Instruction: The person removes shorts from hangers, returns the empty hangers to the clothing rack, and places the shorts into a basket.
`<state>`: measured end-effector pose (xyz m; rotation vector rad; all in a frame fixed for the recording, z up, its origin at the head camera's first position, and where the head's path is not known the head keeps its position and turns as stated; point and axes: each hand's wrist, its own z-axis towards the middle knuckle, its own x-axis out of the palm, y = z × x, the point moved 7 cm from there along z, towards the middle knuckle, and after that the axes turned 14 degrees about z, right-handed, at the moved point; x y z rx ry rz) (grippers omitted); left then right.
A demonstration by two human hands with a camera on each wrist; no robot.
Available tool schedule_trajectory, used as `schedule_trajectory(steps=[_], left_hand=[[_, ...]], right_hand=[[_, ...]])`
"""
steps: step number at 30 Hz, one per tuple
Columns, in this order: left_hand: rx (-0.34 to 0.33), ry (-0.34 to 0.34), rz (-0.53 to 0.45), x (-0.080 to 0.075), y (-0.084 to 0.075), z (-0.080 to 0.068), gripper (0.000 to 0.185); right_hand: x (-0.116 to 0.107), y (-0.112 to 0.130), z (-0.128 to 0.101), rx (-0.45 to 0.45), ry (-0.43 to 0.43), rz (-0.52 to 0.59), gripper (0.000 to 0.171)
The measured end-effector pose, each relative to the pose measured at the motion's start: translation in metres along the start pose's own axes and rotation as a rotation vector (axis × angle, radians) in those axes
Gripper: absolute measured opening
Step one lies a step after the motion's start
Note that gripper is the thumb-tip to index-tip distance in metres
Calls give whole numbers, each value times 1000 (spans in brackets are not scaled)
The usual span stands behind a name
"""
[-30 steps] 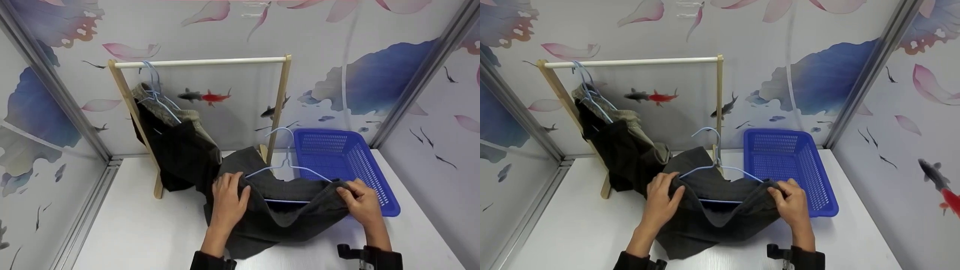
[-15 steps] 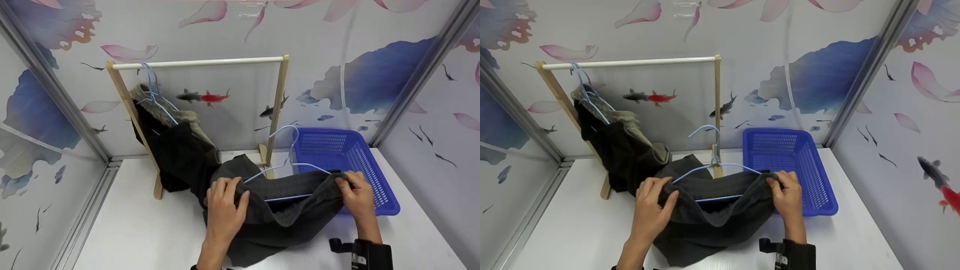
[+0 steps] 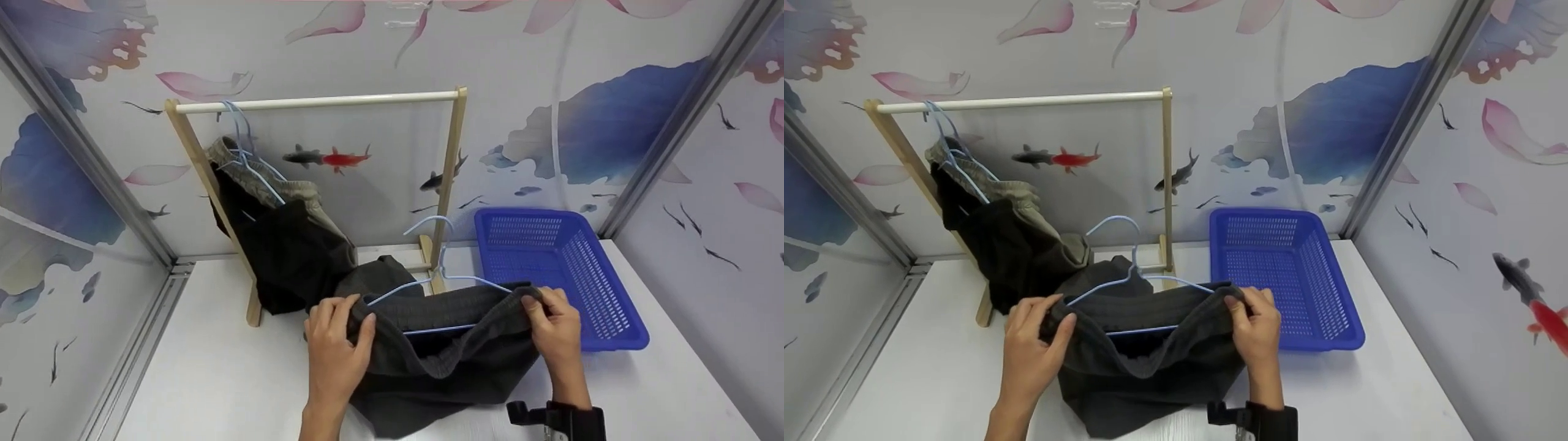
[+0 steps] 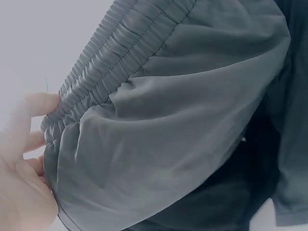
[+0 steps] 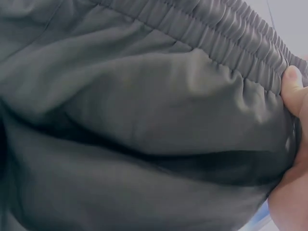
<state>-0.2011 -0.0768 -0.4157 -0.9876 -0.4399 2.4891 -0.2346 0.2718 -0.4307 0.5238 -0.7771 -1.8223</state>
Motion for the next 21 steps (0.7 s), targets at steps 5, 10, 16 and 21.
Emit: schedule_trajectory(steps=[5, 10, 16, 21], left_hand=[[-47, 10, 16, 4, 23, -4, 32], [-91, 11, 43, 9, 39, -6, 31], [-128, 28, 64, 15, 46, -9, 27], [-156, 35, 40, 18, 48, -9, 21]], right_hand=[[19, 25, -5, 36, -2, -4, 14], [23, 12, -14, 94, -26, -18, 14], [22, -15, -24, 165, 32, -36, 7], [22, -13, -27, 138, 124, -72, 14]])
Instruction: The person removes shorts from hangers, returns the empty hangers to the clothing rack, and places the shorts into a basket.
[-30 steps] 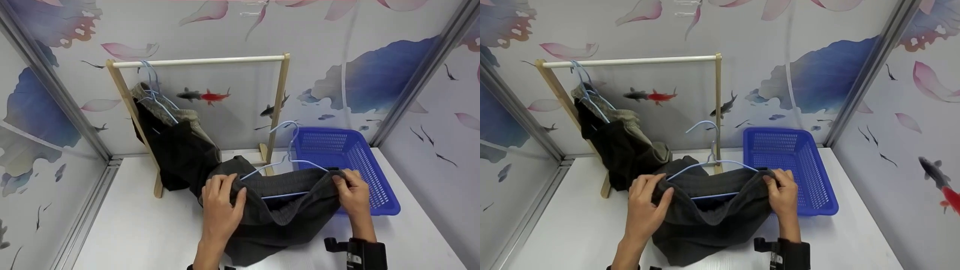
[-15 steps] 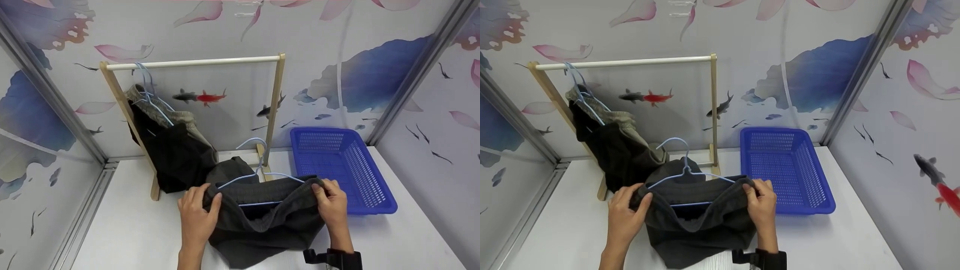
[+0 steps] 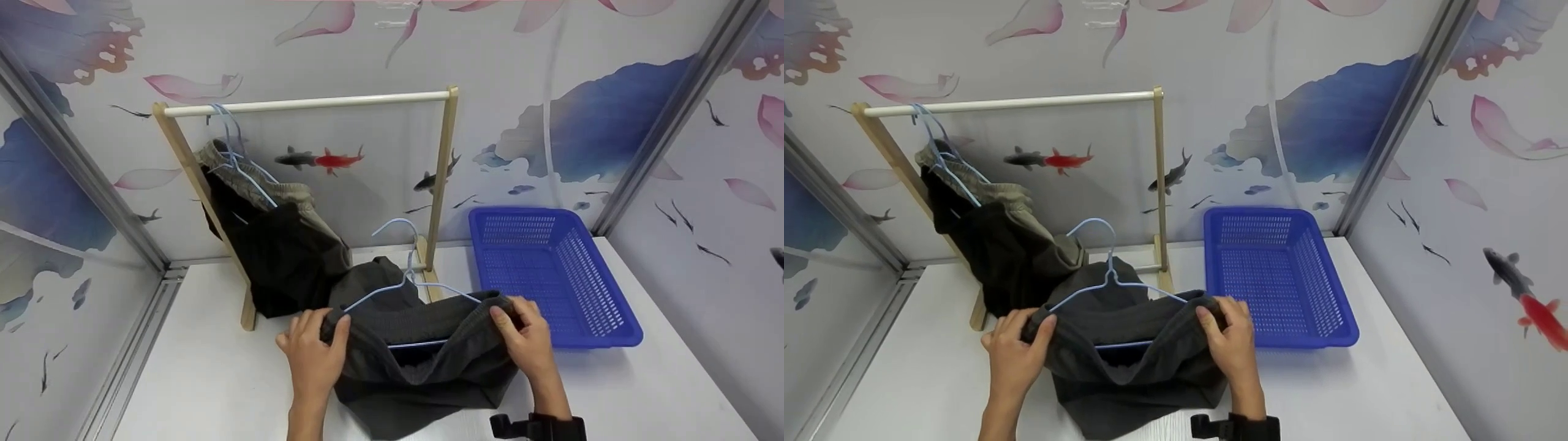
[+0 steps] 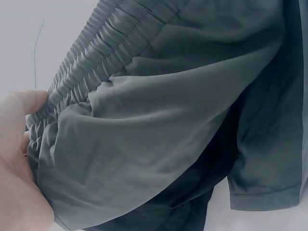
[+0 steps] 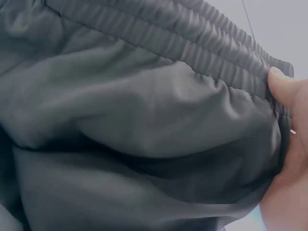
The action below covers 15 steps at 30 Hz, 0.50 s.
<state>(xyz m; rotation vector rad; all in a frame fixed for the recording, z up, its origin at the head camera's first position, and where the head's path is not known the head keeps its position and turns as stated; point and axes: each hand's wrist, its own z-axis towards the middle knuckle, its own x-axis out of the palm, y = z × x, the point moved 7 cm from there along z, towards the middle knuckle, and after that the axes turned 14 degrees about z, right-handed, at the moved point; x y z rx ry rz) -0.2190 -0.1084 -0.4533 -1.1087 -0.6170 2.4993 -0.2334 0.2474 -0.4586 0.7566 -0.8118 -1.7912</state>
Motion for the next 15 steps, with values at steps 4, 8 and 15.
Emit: schedule_trajectory(steps=[4, 8, 15], left_hand=[[7, -15, -26, -2, -2, 2, 17], [7, -12, -43, -4, -5, 3, 17], [50, 10, -71, -7, -10, 3, 16]], right_hand=[[4, 8, 2, -29, 58, -113, 24], [9, 17, 4, -81, 69, -182, 39], [22, 22, 2, -199, 79, -143, 25]])
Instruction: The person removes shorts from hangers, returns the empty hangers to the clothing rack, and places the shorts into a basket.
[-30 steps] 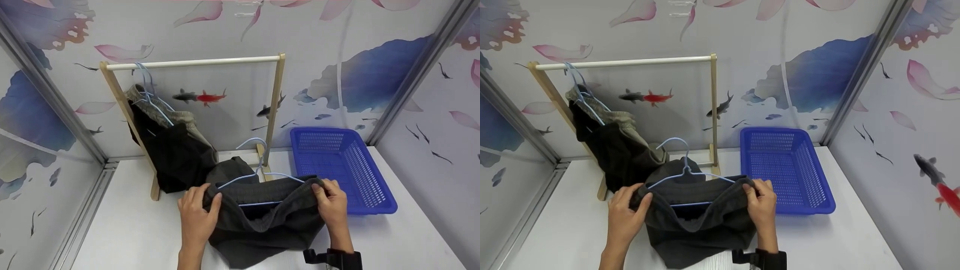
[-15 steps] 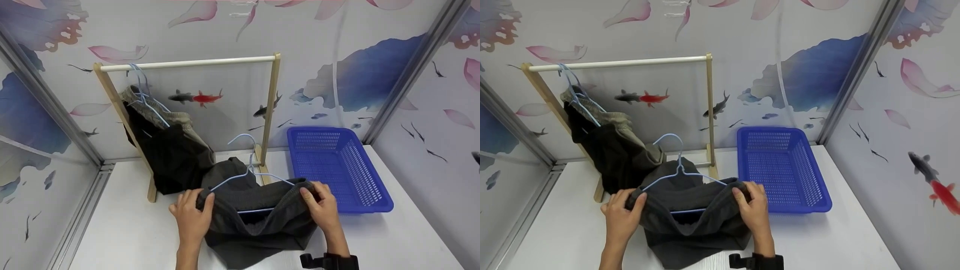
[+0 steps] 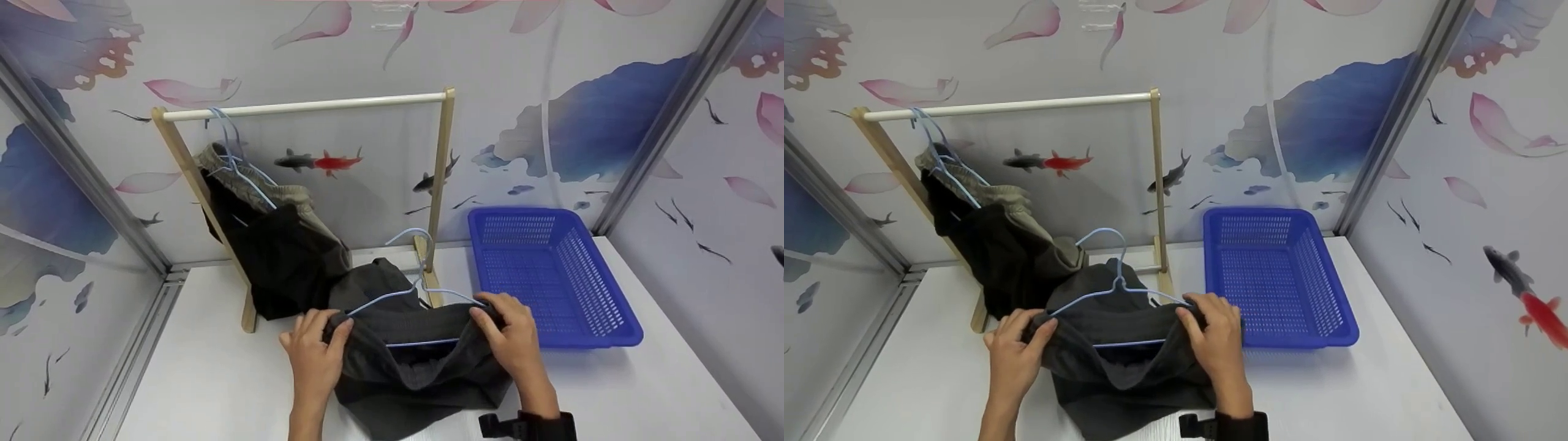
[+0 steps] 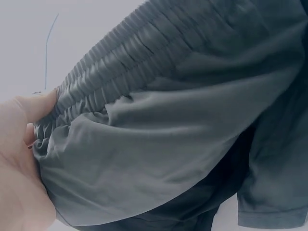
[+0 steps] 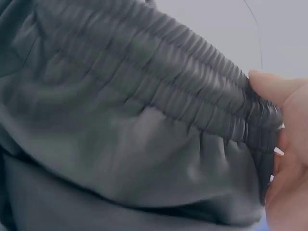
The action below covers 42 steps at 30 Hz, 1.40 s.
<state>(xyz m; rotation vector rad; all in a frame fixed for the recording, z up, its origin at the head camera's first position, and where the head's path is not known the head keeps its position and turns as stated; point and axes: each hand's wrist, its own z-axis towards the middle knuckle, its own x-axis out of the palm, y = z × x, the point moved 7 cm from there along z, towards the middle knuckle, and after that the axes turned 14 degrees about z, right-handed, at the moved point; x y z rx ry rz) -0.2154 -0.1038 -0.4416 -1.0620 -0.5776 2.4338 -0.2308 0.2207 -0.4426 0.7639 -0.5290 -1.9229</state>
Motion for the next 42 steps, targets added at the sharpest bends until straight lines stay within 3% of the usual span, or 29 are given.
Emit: schedule_trajectory(steps=[9, 14, 24, 36, 42], left_hand=[[42, -3, -33, 0, -1, -4, 14], [4, 20, 19, 6, 0, -8, 18], [-48, -73, 91, 9, 2, -10, 24], [-12, -37, 21, 12, 0, -8, 8], [-53, -15, -21, 13, 7, -10, 11]], right_hand=[[2, 0, -13, 6, -159, 10, 13], [1, 6, -13, -3, -228, 18, 15], [3, 11, -15, -34, -271, 32, 18], [-2, 3, -21, 29, -273, 70, 12], [-2, 4, -23, 33, -272, 42, 10]])
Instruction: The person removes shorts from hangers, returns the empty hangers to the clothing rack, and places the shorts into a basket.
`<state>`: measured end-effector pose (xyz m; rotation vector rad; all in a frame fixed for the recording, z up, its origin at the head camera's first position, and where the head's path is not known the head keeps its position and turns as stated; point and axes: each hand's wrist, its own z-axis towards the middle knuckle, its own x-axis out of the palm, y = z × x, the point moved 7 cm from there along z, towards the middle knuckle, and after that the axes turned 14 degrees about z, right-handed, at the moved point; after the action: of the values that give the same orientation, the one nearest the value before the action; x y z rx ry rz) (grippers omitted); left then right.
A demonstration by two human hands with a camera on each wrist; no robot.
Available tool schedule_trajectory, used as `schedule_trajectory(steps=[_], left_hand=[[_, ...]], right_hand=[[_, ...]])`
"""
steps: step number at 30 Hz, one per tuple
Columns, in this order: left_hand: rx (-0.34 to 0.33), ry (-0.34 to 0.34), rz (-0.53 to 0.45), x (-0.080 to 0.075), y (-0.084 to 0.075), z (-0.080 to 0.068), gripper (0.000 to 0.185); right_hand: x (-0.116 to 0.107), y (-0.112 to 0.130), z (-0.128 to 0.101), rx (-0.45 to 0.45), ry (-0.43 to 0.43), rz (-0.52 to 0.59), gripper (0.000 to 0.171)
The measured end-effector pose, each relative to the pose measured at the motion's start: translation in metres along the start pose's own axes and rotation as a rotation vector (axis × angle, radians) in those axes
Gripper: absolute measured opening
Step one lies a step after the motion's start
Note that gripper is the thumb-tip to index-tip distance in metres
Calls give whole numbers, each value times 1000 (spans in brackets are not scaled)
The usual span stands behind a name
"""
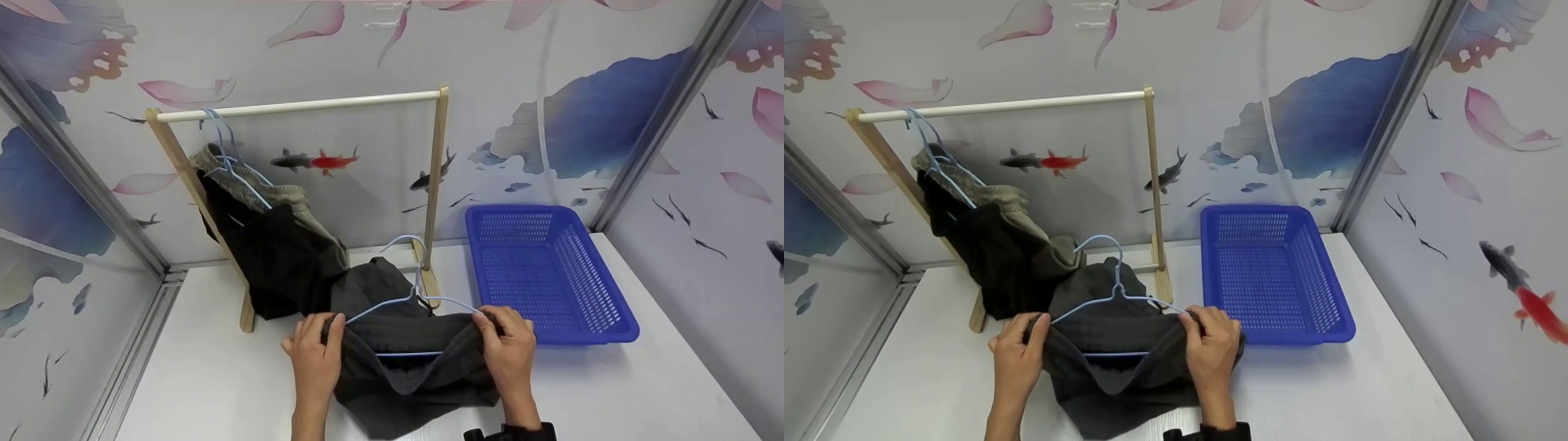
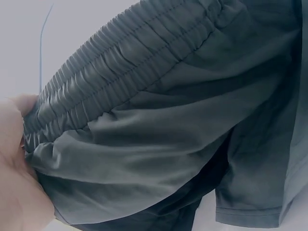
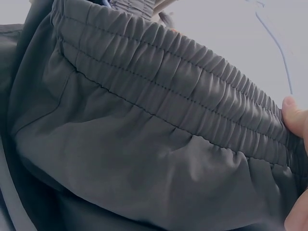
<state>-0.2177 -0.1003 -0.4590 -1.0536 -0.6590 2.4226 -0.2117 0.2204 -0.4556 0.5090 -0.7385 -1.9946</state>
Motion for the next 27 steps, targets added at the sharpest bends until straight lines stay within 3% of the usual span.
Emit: schedule_trajectory(steps=[6, 15, 27], left_hand=[[-21, -4, -31, 1, 5, 1, 13], [-124, 33, -115, 2, 19, 0, 13], [-153, 38, -49, 2, 23, -2, 14]], right_hand=[[-2, 0, -1, 9, -9, -6, 11], [-12, -2, 2, 16, -51, -26, 15], [-5, 3, 4, -23, -50, -27, 15]])
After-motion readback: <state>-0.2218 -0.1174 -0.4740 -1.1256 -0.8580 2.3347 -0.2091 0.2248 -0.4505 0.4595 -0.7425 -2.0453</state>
